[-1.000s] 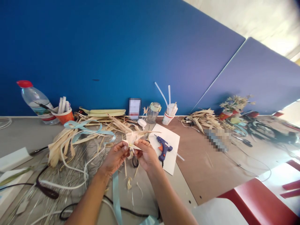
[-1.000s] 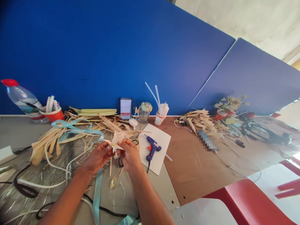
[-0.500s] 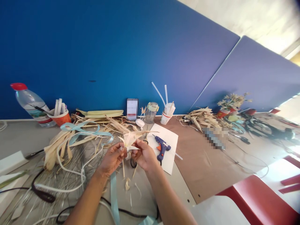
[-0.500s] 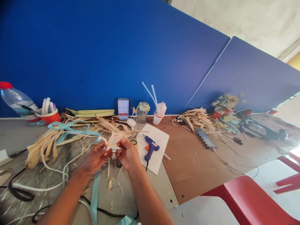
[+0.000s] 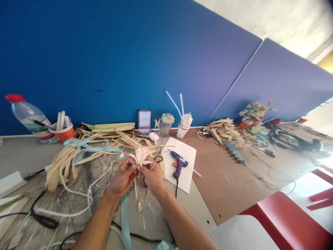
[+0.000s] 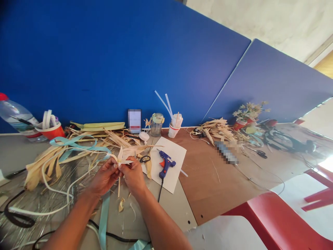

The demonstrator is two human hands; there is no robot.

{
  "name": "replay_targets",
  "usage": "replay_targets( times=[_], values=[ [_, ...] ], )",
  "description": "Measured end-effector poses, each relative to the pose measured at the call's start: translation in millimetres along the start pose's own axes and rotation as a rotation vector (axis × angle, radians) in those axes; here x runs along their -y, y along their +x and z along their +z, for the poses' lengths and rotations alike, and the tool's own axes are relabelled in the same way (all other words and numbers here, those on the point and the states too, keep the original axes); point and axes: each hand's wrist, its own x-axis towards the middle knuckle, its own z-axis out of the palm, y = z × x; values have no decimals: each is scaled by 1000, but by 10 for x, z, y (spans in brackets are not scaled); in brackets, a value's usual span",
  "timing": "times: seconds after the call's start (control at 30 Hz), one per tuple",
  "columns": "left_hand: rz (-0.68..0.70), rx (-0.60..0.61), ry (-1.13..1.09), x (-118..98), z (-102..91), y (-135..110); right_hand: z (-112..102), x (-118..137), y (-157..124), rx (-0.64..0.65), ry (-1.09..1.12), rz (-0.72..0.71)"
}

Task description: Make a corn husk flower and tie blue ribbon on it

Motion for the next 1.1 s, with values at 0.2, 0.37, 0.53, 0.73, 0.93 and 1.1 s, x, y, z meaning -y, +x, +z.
replay_targets(
  times=[0.2,0.37,0.53,0.73,0.93,1.1],
  values=[
    [36,-20,5,26,29,-11,-33,-31,23,21,-93,-7],
    [47,-55,-14,24,-6,-12,-43,-36,31,10,-10,8],
    [45,-74,-88,-7,-48,5,-53,22,27,115,172,44],
    [32,-62,-108,-13,-41,15,-57,0,30,10,120,59],
    [44,-59,-116,-29,-40,16,-75,-45,52,-83,33,34],
    [70,-91,-55,-25,-11,21,-46,-37,41,-99,-6,-6]
  ],
)
